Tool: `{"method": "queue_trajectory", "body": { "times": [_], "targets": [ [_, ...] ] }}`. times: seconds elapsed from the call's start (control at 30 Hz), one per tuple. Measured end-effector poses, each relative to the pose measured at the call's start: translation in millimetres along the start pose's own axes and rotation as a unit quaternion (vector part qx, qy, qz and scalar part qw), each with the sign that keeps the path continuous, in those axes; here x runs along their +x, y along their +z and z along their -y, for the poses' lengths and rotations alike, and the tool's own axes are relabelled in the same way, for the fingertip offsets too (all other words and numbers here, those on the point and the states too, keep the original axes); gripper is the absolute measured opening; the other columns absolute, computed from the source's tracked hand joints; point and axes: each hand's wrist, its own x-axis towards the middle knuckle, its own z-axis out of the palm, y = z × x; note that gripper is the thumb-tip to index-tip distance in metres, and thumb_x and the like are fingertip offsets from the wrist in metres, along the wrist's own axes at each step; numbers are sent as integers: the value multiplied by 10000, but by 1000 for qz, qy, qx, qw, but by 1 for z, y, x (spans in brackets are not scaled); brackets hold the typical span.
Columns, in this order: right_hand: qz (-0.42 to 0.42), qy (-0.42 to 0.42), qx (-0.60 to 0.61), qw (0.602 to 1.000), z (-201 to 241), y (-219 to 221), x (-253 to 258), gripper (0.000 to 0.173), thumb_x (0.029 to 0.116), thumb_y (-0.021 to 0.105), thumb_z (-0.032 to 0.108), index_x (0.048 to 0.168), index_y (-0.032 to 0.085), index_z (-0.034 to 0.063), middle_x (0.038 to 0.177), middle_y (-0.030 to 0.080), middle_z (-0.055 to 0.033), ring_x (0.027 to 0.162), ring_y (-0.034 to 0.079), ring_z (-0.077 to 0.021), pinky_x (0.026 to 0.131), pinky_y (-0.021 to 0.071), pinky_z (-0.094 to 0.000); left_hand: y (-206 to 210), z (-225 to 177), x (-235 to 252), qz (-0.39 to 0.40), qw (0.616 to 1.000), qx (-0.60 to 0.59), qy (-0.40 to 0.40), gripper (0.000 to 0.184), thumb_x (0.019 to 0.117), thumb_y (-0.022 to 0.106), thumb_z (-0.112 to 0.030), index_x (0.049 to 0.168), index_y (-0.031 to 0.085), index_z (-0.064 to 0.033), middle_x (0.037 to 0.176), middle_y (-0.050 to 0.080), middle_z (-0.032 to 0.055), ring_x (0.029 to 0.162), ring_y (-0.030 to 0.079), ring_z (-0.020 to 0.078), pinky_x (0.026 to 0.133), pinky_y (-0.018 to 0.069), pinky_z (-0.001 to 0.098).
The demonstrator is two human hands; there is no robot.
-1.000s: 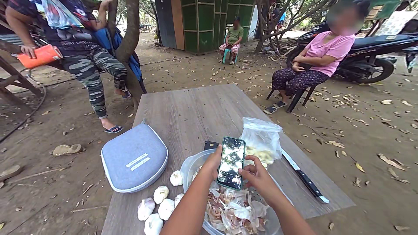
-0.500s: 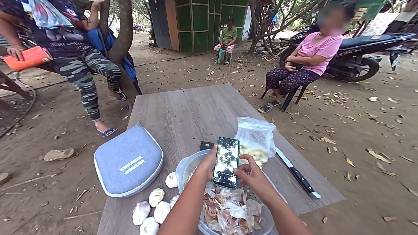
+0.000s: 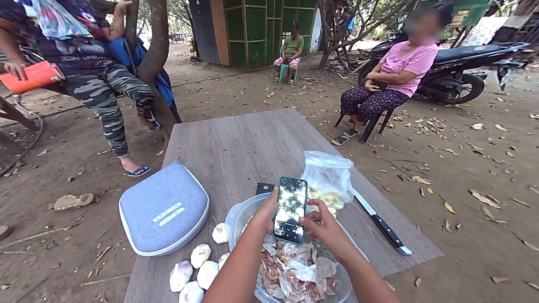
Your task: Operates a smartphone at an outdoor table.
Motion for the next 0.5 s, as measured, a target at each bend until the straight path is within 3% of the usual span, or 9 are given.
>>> {"method": "queue_trajectory", "body": {
  "times": [0.5],
  "targets": [
    [-1,-1,-2,1000,1,0,-1,596,967,647,154,1468,345,37,994,623,-105,783,659,-190,657,563,-350,1,-1,-1,0,1000,4,0,686,1082,185,-573,1340,537,-44,1089,676,182,956,685,274,835,570,450]
  ]
}}
